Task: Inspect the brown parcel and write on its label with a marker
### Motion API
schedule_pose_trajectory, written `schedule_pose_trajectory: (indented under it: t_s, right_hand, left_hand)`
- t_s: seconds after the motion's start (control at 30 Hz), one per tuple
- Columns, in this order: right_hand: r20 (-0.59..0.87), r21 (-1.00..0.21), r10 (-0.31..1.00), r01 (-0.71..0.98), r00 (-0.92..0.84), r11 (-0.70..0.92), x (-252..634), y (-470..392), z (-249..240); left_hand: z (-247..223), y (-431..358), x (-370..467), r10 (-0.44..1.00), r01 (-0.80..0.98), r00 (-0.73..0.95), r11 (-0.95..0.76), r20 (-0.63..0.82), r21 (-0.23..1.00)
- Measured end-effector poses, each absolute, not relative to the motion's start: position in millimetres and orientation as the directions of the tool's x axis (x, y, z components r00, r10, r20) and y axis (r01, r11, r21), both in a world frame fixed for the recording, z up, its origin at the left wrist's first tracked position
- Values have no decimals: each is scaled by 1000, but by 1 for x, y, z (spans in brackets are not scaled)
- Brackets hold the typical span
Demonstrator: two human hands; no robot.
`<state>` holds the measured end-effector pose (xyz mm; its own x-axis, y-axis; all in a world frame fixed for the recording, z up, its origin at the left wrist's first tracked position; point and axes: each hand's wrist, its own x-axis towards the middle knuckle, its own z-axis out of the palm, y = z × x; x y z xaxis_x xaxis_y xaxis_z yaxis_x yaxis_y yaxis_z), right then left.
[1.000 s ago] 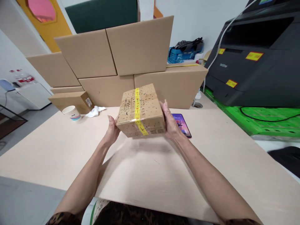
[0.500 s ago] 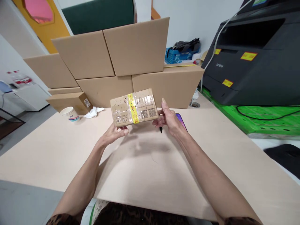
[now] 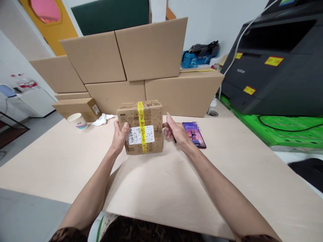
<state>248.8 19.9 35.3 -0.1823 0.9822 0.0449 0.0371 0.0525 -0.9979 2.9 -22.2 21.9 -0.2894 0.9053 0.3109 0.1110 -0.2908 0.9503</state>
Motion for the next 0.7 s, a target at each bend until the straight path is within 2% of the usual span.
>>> schedule_pose_trajectory:
  t_s: [0.1, 0.23, 0.4, 0.53, 0.7]
  right_hand:
    - [70, -997, 958, 15, -277, 77, 242, 18, 29]
    - [77, -988, 878, -156, -473, 3, 234, 11, 22]
    - [29, -952, 930, -293, -367, -86, 232, 16, 16]
    - [-15, -902, 968, -414, -252, -122, 231, 27, 9]
    - [-147, -846, 950, -462, -277, -266, 232, 33, -2]
  left_hand:
    - [23, -20, 5, 915, -61, -358, -223, 187, 973]
    - [30, -23, 5, 955, -128, -262, -174, 136, 976]
    - [35, -26, -5, 994, -43, -60, -91, 88, 995]
    - [29, -24, -3, 992, -118, 69, -101, 109, 988]
    - [27, -30, 15, 974, -220, 133, -149, 181, 964]
